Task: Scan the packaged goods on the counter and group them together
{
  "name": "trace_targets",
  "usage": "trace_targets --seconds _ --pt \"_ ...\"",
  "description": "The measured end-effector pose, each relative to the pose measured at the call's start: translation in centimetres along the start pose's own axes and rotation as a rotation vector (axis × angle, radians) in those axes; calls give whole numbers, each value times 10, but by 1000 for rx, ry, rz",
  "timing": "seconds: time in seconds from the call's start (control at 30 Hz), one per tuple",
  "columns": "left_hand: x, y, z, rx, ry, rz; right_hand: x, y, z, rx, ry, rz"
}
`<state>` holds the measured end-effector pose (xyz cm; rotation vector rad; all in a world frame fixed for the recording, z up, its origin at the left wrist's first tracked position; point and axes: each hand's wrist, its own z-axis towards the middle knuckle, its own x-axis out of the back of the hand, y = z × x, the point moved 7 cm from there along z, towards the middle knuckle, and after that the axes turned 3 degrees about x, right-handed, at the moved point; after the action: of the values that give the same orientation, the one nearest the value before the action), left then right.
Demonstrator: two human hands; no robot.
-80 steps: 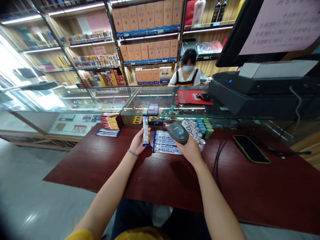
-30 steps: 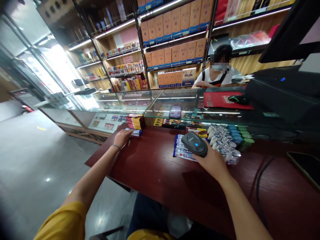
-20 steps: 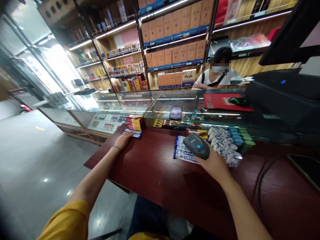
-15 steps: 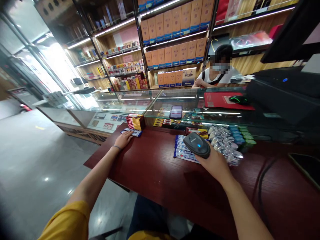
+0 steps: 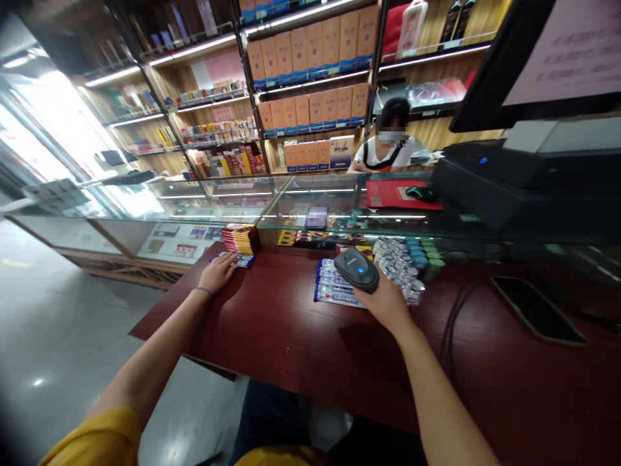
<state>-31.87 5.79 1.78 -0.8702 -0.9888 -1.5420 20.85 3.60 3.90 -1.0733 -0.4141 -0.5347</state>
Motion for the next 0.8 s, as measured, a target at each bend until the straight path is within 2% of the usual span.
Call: trace_targets --seconds 0.13,0.3,0.43,0.6,0.7,0.8 --pt "12 37 7 -12 130 -79 10 -5 1 -18 42 10" --pt "15 122 17 -130 190 -205 17 -12 4 -16 37 57" --pt "4 196 20 -228 163 -329 20 -14 6 39 10 139" --pt "-27 280 20 -337 52 -423 27 -13 6 11 47 120" --pt "-45 319 22 -377 -40 -461 33 -14 7 -18 63 100" --pt "-57 347 24 -401 -96 -452 36 -15 7 -40 54 83"
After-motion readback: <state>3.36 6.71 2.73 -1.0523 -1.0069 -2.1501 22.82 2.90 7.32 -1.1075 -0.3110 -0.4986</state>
